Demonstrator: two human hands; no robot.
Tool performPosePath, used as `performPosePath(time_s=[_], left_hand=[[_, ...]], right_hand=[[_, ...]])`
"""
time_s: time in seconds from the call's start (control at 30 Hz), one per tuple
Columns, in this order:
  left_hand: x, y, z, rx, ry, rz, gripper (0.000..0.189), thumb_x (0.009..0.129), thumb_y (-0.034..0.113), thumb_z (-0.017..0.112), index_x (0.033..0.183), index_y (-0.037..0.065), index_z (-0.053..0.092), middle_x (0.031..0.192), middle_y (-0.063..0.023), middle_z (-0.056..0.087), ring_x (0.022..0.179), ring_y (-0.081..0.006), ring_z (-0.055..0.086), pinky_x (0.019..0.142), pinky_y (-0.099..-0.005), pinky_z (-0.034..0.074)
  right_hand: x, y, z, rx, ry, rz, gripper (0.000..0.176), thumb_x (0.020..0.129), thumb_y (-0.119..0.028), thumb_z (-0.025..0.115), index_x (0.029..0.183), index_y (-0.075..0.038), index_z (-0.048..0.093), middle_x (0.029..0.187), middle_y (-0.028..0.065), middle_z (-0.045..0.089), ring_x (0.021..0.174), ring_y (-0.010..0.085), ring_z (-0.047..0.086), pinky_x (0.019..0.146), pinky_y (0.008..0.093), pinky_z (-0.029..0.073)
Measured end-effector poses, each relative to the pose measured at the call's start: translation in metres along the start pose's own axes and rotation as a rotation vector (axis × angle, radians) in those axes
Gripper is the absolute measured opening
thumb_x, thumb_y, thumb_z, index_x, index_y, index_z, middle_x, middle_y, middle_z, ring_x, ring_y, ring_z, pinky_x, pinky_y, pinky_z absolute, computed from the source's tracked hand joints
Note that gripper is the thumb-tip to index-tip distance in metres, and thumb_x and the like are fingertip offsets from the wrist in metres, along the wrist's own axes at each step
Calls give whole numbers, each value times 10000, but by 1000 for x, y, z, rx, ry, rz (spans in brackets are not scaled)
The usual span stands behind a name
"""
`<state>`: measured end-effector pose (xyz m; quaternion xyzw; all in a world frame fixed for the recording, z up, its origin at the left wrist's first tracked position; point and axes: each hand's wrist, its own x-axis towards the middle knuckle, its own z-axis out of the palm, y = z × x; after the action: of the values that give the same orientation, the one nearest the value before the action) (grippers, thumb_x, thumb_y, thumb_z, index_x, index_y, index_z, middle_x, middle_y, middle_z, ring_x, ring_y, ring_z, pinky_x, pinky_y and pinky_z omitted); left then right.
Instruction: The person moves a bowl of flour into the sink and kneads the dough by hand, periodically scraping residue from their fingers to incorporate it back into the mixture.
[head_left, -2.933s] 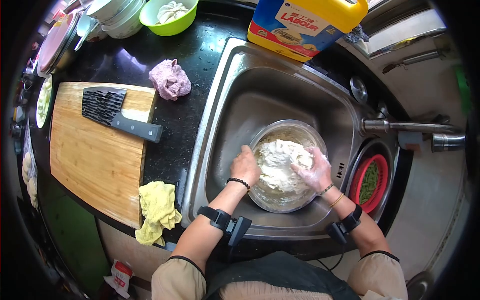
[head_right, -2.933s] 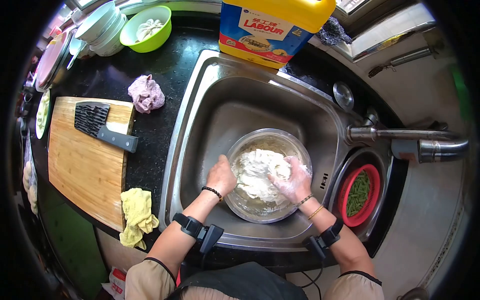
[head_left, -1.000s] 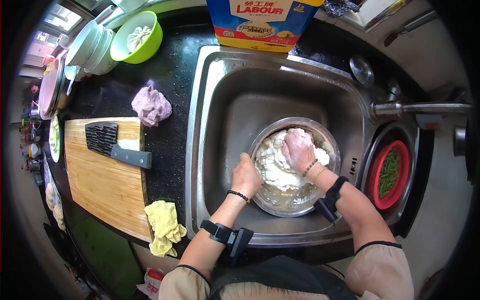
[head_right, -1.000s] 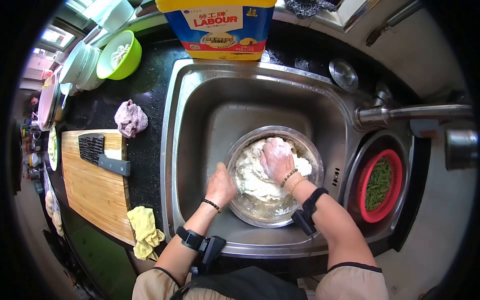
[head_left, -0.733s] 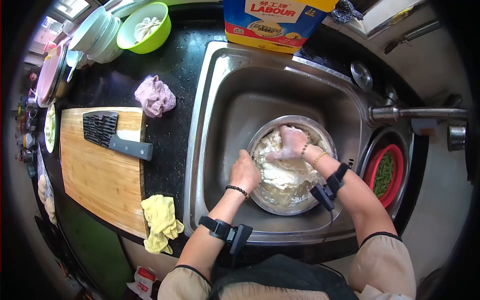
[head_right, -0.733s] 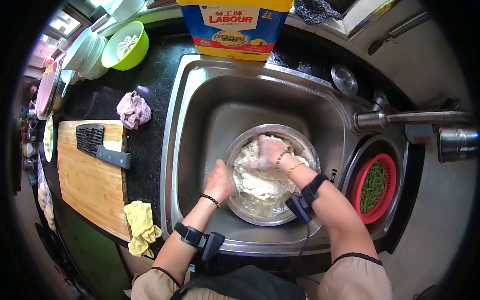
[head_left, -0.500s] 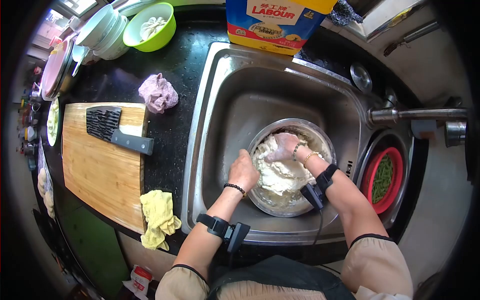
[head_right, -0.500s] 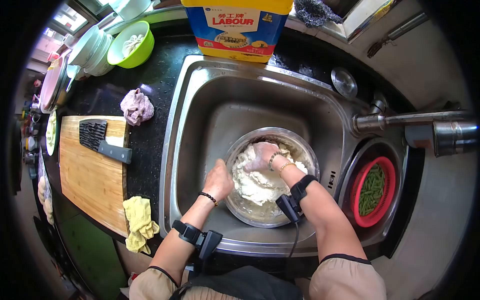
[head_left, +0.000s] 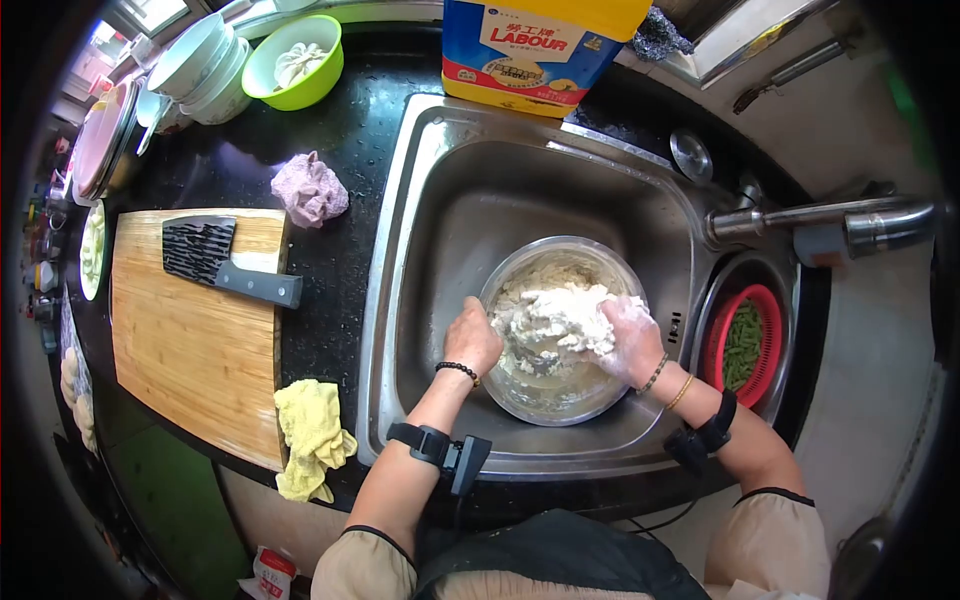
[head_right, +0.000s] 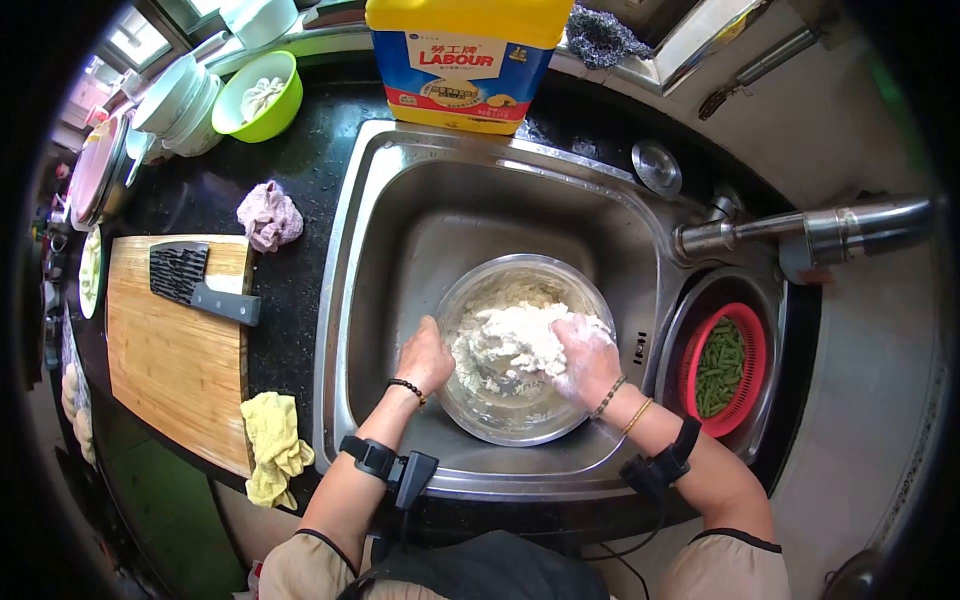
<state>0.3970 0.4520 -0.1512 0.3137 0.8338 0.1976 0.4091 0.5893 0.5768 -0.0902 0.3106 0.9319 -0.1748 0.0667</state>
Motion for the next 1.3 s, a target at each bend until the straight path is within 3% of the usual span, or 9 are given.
performPosePath(time_s=[0.13,0.27,0.33,0.47,0.57,0.63,0.73,1.07,1.3], left_hand=[[0,5,-4,-12,-43,-46,265,720,35,514,952,-61,430,910,-305,579,907,-421,566,815,-453,444],[0,6,-5,-25,-62,-101,293,716,37,533,978,-46,431,948,-275,588,941,-401,565,837,-440,441],[1,4,-4,-36,-77,-117,305,715,38,540,988,-41,431,962,-268,588,955,-394,564,845,-439,439],[2,3,-1,-57,-80,-124,317,718,47,555,999,-30,430,986,-258,582,974,-378,562,855,-449,434],[2,5,-2,-39,-71,-126,299,725,44,549,988,-30,427,974,-259,581,949,-384,569,837,-438,448],[1,5,-3,-42,-79,-118,297,724,40,547,984,-34,424,972,-264,578,944,-392,568,833,-438,450],[1,7,-3,-57,-86,-121,288,724,31,535,976,-42,418,961,-275,575,936,-406,564,830,-443,448],[2,4,2,-25,-60,-101,226,732,19,486,932,-52,406,897,-299,573,885,-437,558,807,-473,434],[0,7,-1,-27,-55,-95,245,714,2,493,942,-52,418,915,-304,574,901,-440,556,813,-473,435]], right_hand=[[-18,-23,5,-140,-282,-8,437,658,-129,625,1052,-64,449,935,170,531,806,339,579,642,425,481],[-24,-27,46,-175,-333,-27,483,664,-84,576,1118,0,434,881,178,577,790,330,597,657,407,487],[-19,-30,55,-248,-478,-6,535,684,-79,544,1176,71,398,842,181,612,788,312,615,674,386,494],[-6,-49,69,-317,-546,10,551,721,-79,521,1223,84,363,867,175,623,805,285,623,683,368,500],[0,-60,86,-355,-581,96,463,756,-80,506,1193,50,427,899,170,632,844,255,629,686,354,506],[7,-63,92,-305,-664,193,316,748,-94,501,1047,-9,563,878,147,639,897,234,617,744,325,495],[15,-65,99,-315,-675,172,237,768,-91,486,949,-68,637,907,108,646,899,219,619,741,323,497],[58,-64,107,-280,-780,357,206,756,-119,565,935,-107,666,978,82,645,927,209,618,753,315,500],[57,-54,91,-292,-819,142,246,757,-155,557,974,-81,645,973,102,645,921,223,622,740,320,500]])
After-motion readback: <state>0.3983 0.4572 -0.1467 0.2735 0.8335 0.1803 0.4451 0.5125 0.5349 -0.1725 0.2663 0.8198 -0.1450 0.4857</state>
